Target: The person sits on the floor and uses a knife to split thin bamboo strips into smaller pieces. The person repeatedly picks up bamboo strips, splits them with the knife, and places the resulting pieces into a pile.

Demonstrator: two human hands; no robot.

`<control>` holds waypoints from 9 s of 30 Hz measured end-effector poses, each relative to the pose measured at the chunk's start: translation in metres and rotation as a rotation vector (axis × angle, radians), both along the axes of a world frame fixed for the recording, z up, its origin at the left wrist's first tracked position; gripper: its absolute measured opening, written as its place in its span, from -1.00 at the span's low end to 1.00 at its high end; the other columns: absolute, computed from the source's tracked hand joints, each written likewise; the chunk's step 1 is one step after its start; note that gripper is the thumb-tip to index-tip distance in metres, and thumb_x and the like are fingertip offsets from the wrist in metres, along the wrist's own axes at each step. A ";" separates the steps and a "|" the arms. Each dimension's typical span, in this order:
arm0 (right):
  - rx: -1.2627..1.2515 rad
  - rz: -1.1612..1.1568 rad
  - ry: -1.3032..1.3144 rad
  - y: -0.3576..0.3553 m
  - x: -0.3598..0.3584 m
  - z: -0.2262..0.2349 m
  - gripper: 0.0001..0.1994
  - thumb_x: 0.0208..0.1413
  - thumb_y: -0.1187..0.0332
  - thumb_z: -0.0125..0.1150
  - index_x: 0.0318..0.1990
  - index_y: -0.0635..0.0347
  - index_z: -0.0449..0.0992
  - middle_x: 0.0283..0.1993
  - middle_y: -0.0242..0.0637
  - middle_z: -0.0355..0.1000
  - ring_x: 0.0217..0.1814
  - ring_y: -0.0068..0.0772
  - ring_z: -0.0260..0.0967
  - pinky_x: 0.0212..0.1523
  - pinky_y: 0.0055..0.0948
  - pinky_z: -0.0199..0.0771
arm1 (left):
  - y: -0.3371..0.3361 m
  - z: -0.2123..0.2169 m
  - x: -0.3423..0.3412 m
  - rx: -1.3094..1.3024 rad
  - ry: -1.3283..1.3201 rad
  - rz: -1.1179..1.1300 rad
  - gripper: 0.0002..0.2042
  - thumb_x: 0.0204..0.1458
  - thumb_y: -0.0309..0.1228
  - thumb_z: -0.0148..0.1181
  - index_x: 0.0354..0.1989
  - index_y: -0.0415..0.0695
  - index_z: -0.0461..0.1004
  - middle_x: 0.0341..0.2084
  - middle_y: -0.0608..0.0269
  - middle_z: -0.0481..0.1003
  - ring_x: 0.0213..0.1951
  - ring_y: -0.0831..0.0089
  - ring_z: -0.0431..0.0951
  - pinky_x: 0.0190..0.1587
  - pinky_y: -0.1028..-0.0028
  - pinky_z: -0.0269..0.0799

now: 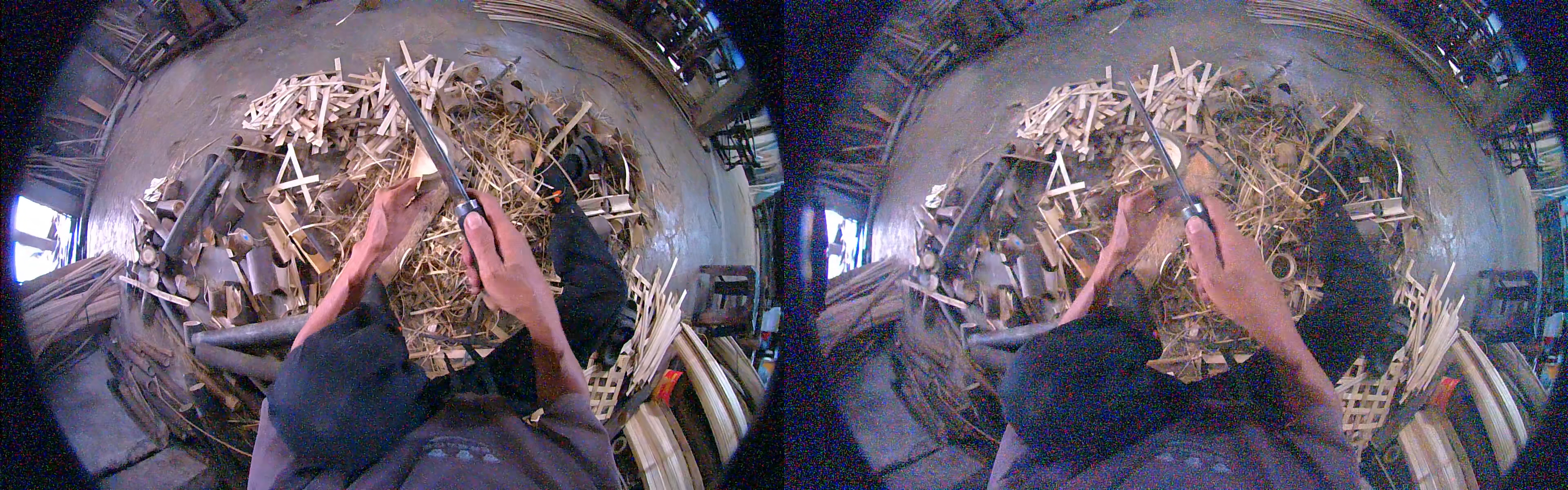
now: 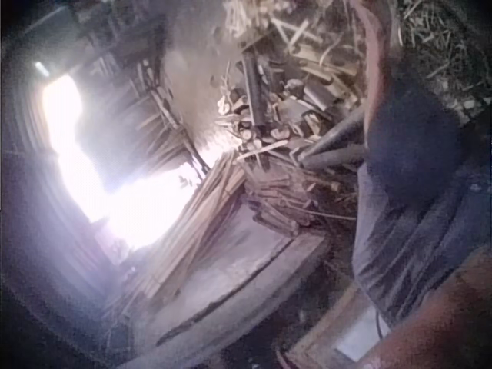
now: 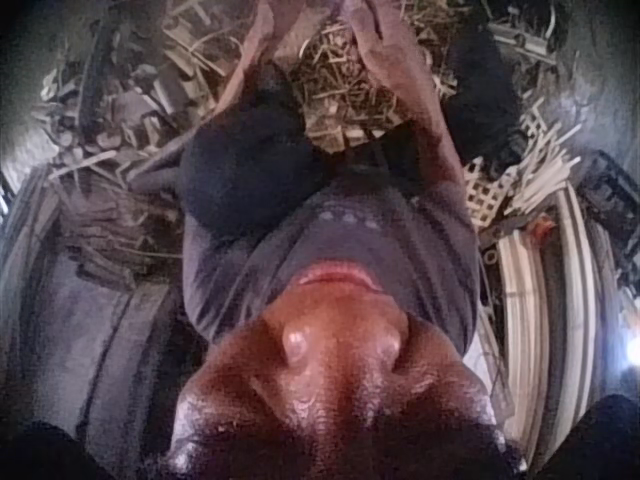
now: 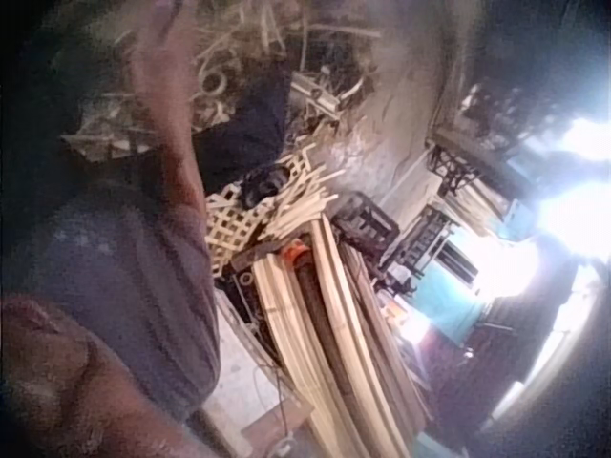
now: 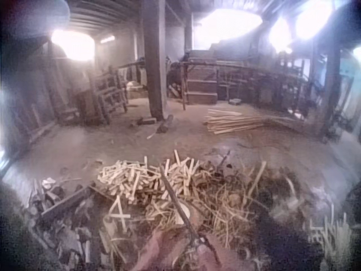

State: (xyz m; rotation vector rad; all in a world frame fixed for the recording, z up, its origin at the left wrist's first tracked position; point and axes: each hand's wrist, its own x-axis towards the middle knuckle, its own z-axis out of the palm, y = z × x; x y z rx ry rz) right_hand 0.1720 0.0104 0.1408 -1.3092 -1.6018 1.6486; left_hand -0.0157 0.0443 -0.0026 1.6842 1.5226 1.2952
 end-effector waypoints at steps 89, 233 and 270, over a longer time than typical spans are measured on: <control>0.867 0.124 -0.253 0.144 -0.017 -0.170 -0.76 -0.10 0.30 0.13 -0.29 0.25 0.47 -0.59 -0.02 0.41 -0.58 0.00 0.37 -0.51 -0.15 0.38 | 0.101 0.028 0.011 0.779 0.054 0.368 -0.70 0.08 -0.49 0.13 0.01 -0.18 0.44 0.13 -0.04 0.16 0.17 0.09 0.17 0.18 0.21 0.12; -0.098 -0.016 -0.444 -0.057 -0.008 -0.294 -0.46 0.15 -0.17 -0.09 -0.07 0.15 0.43 -0.34 0.03 0.50 -0.29 0.11 0.48 -0.26 -0.01 0.45 | -0.035 0.040 -0.054 0.350 -0.385 0.757 -0.67 0.25 -0.14 -0.09 -0.49 -0.04 0.09 -0.67 0.43 0.07 -0.60 0.62 0.08 -0.51 0.57 0.04; -0.219 -0.211 -0.006 -0.062 0.003 -0.310 -0.48 0.18 -0.14 -0.09 -0.34 0.20 0.49 -0.62 -0.29 0.37 -0.61 -0.34 0.36 -0.48 -0.30 0.38 | -0.019 -0.016 -0.087 -0.037 -0.901 0.222 -0.61 0.22 -0.26 -0.05 0.12 -0.23 0.16 -0.12 -0.11 0.43 -0.15 0.21 0.52 -0.09 0.36 0.49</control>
